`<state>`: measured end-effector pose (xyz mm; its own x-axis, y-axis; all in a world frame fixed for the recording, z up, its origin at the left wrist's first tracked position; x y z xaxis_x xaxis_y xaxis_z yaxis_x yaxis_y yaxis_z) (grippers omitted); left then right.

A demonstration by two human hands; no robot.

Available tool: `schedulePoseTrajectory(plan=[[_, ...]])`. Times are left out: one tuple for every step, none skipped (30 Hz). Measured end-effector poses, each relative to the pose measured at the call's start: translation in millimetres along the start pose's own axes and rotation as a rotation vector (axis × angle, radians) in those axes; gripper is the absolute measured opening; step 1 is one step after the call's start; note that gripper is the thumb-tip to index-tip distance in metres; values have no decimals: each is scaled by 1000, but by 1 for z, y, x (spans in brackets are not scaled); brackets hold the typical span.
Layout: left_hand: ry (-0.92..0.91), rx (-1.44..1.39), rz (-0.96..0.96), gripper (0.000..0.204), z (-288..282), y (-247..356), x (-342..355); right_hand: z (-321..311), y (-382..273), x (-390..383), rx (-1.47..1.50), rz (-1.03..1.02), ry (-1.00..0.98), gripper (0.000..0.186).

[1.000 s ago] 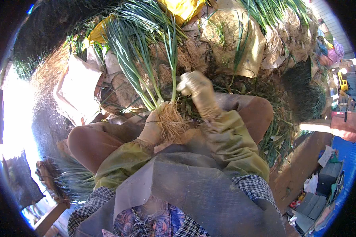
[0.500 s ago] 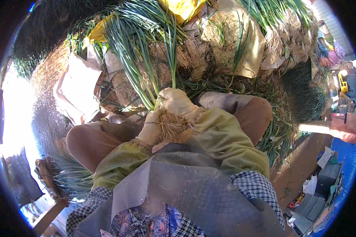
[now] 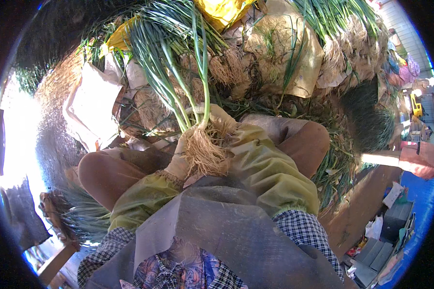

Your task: The person sits cross-legged and trims the roots and lower stems of green onions by hand. They repeatedly pull off unwanted parts and place the trimmed onions aside.

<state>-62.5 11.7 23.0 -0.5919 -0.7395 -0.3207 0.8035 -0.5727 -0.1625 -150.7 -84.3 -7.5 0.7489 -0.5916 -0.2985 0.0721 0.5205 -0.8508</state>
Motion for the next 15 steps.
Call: schedulePoseTrajectory(plan=[[9, -16, 2, 18, 0, 1, 0, 6, -3, 0, 57, 14, -40, 44], [38, -6, -7, 19, -3, 0, -2, 10, -8, -1, 111, 16, -60, 44], [9, 11, -6, 20, -2, 1, -1, 10, -10, -4, 153, 57, -11, 44], [24, 5, -18, 21, -5, -1, 0, 16, -14, -8, 287, 39, -40, 40], [39, -1, -29, 22, -9, -1, 1, 13, -19, -12, 232, 8, 48, 37], [10, 6, -19, 25, -10, 0, 4, 12, -30, -16, 124, -111, 80, 34], [10, 34, -14, 25, -13, 2, 7, 15, -28, -16, 160, -86, 34, 33], [-13, 42, -7, 25, -16, 3, 9, 12, -26, -18, 201, -59, 101, 32], [-36, 50, 1, 25, -19, 5, 11, 11, -23, -16, 268, -31, 88, 32], [-41, 58, 14, 26, -22, 7, 12, 14, -23, -14, 345, -80, 34, 31], [-103, 72, 27, 26, -22, 9, 14, 11, -21, -11, 319, -56, 66, 31], [-164, 85, 39, 26, -22, 10, 15, 11, -22, -9, 302, -109, 59, 31], [-182, 120, 62, 27, -23, 12, 16, 10, -24, -7, 285, -160, 53, 30], [-232, 44, 54, 26, -22, 11, 16, 13, -23, -5, 347, -183, 27, 32], [-266, 21, 43, 26, -21, 10, 16, 17, -23, -6, 407, -207, 0, 34]])
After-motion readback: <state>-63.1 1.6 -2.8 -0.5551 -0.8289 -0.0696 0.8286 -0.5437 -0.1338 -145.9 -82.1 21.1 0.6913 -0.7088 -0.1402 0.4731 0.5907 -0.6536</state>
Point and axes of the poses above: each hand's wrist, its own x-axis towards the middle knuckle, its own z-axis out of the palm, y = z × x, the point moved 6 cm from there along x, towards the middle knuckle, and after that the axes turned 14 degrees about -y, right-handed, at the moved point
